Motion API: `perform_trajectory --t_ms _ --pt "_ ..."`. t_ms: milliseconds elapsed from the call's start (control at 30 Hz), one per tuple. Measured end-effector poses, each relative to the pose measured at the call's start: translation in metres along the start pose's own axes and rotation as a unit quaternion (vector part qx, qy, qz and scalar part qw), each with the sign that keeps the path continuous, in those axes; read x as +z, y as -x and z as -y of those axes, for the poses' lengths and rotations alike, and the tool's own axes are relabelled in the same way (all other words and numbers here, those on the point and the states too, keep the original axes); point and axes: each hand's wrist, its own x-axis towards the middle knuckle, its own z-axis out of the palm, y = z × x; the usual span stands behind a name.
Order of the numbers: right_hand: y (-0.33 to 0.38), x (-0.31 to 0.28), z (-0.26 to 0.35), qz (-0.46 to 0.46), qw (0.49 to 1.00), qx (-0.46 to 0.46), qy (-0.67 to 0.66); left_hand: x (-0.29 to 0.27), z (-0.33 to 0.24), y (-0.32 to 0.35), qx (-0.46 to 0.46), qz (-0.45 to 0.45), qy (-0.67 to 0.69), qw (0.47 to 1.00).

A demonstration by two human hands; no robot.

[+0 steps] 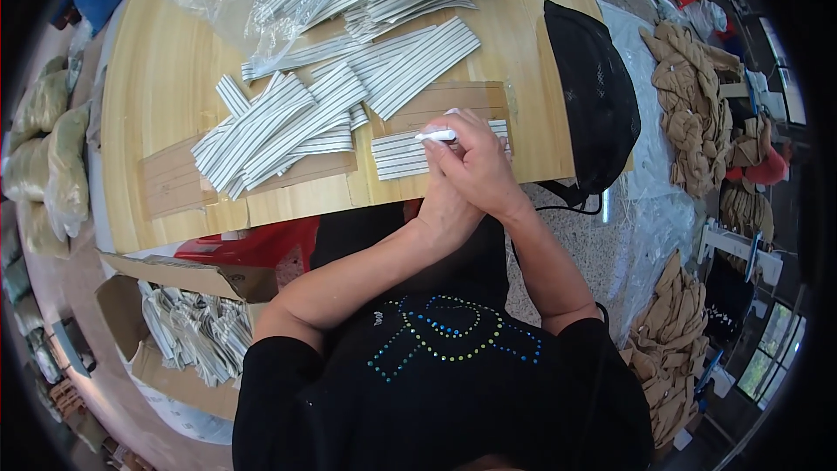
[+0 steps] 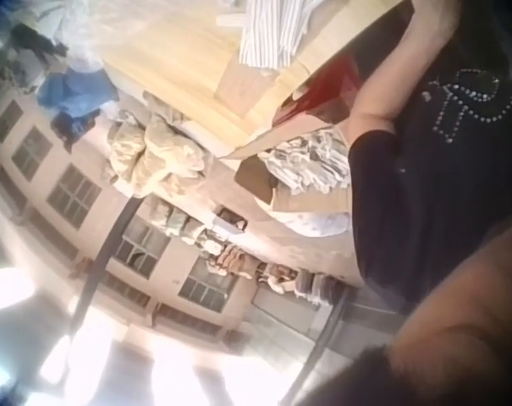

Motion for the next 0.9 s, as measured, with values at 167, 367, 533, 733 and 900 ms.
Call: perform_trajectory --t_ms 167,367,533,733,900 --pt "-0.008 0.009 -0.015 -0.011 0.981 -0.148 0.123 0.004 -0.001 -0.005 0.029 -0.04 -0.054 0.997" --pt "-0.043 -0.009 -0.023 -0.139 0.989 0.04 -0.025 -0.021 0.009 -0.003 0.044 -0.095 0.035 0.994" --pt "-0.112 -0.014 -0.096 -0.216 0.957 -0.106 0.16 -0.041 0.026 -0.022 0.074 -0.127 0.079 0.986" --pt "-0.11 -0.02 -0.081 -0.14 0.989 0.025 0.044 -0.155 0.059 0.002 0.046 -0.234 0.002 0.971" --pt "-0.05 -0.06 0.007 -0.171 0.939 -0.01 -0.297 -0.141 0.124 0.019 0.0 -0.209 -0.111 0.972"
